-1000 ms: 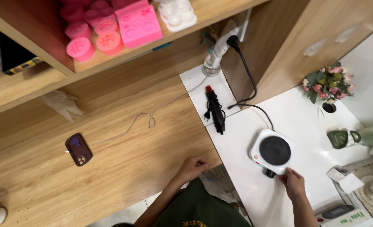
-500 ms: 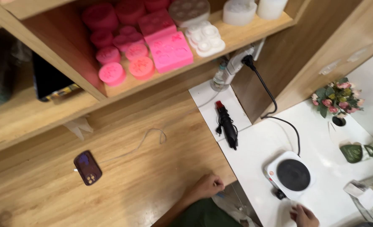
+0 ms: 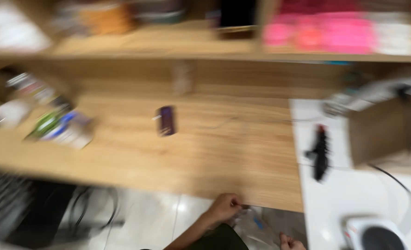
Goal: Preparing a melting pot on a hot plate and putting on protective gloves to stir wax for candle making.
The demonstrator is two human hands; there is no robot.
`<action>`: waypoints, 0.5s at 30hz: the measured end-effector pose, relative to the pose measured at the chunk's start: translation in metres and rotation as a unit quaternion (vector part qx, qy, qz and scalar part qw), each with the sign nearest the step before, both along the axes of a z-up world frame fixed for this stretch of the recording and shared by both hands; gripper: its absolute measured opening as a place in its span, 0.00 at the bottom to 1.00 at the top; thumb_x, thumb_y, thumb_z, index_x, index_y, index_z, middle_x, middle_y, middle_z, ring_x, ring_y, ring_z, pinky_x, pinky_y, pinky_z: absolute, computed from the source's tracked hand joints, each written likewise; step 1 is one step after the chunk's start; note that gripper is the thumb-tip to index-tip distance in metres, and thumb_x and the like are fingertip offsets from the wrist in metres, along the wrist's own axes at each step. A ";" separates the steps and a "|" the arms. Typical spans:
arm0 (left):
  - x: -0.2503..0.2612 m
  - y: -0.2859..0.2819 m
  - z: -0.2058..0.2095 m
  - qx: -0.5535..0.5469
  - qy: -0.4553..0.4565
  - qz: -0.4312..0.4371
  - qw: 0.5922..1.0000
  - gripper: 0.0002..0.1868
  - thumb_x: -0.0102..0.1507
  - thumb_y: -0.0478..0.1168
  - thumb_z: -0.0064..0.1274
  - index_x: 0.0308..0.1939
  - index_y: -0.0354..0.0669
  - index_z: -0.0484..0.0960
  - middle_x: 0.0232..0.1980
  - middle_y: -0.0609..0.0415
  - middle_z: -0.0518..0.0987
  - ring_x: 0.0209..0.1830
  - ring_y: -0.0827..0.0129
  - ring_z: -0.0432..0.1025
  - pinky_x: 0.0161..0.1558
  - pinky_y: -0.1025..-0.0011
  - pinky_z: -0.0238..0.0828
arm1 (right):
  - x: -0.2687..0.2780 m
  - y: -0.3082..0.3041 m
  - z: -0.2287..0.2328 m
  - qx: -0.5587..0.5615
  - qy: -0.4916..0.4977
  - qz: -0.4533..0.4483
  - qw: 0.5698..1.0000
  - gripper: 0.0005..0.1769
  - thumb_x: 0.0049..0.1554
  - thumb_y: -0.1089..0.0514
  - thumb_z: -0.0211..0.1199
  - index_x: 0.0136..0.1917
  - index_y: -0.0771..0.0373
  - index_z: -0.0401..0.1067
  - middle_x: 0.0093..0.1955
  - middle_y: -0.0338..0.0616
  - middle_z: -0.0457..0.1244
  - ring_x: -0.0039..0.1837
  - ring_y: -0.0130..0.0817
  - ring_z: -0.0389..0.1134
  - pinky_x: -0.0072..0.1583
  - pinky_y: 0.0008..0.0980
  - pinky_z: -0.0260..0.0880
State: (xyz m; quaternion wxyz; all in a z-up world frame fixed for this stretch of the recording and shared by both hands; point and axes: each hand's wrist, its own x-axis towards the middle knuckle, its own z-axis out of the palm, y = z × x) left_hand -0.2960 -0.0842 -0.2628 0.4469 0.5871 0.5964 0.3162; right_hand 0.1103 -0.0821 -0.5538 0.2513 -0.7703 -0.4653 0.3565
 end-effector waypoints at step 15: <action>-0.104 -0.216 0.042 -0.156 0.034 0.288 0.944 0.15 0.64 0.46 0.59 0.34 0.35 0.82 0.29 0.43 0.80 0.31 0.54 0.75 0.37 0.58 0.71 | -0.197 0.012 0.058 -0.009 0.047 0.300 0.953 0.20 0.56 0.44 0.65 0.36 0.63 0.79 0.26 0.44 0.66 0.35 0.31 0.66 0.45 0.33 0.68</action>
